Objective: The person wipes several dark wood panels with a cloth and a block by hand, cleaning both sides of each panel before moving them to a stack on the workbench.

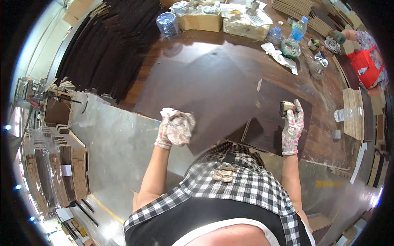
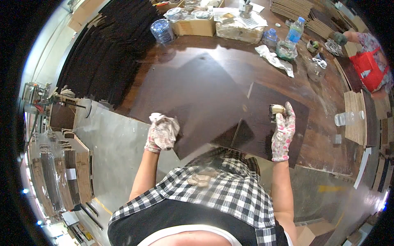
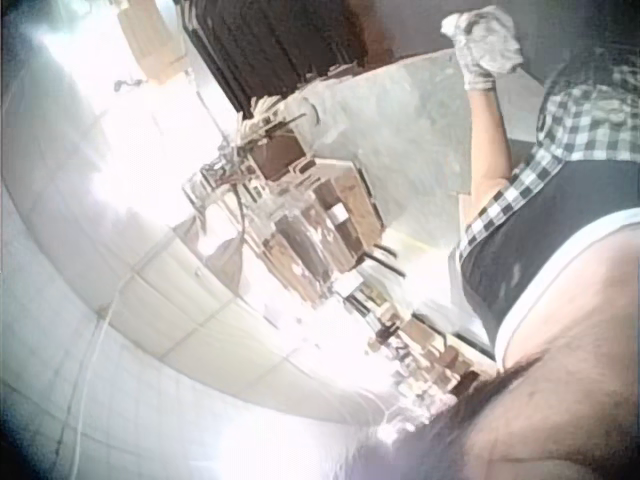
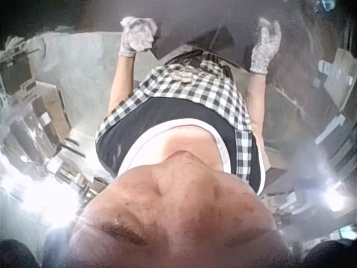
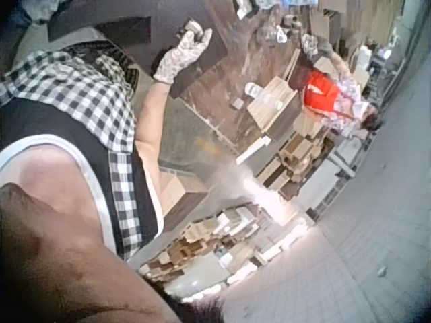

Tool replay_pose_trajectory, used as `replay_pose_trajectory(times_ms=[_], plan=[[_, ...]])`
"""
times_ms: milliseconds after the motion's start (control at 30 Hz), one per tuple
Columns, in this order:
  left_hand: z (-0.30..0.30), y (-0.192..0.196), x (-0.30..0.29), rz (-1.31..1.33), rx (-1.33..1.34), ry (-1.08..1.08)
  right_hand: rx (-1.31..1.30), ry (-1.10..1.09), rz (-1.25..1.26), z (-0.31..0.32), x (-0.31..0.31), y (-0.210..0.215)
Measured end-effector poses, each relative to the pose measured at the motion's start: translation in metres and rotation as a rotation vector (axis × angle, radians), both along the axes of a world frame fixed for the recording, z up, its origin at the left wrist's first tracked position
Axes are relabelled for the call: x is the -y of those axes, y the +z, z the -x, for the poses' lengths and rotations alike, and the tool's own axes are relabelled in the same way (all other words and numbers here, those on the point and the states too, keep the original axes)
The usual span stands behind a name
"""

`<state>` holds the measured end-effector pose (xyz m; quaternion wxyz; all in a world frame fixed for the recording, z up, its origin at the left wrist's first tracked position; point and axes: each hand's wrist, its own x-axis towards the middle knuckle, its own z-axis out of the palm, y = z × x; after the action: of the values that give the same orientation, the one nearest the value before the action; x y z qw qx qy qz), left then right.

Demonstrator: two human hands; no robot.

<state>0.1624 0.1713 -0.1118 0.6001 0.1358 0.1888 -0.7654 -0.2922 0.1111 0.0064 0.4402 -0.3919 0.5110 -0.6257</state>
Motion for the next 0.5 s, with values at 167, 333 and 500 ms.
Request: replay_pose_trajectory(times_ms=[167,333,500], plan=[[-0.062,-0.017,-0.004,-0.027,-0.59,0.186,-0.115,0.065,-0.05,-0.016,-0.007,-0.008],[-0.068,-0.026,0.004,0.733,0.287,-0.021,-0.353,0.484,0.011,-0.028,-0.008,0.02],[-0.05,-0.013,0.001,0.339,0.006,0.104,-1.019,0.951,0.252,-0.051,-0.015,0.031]])
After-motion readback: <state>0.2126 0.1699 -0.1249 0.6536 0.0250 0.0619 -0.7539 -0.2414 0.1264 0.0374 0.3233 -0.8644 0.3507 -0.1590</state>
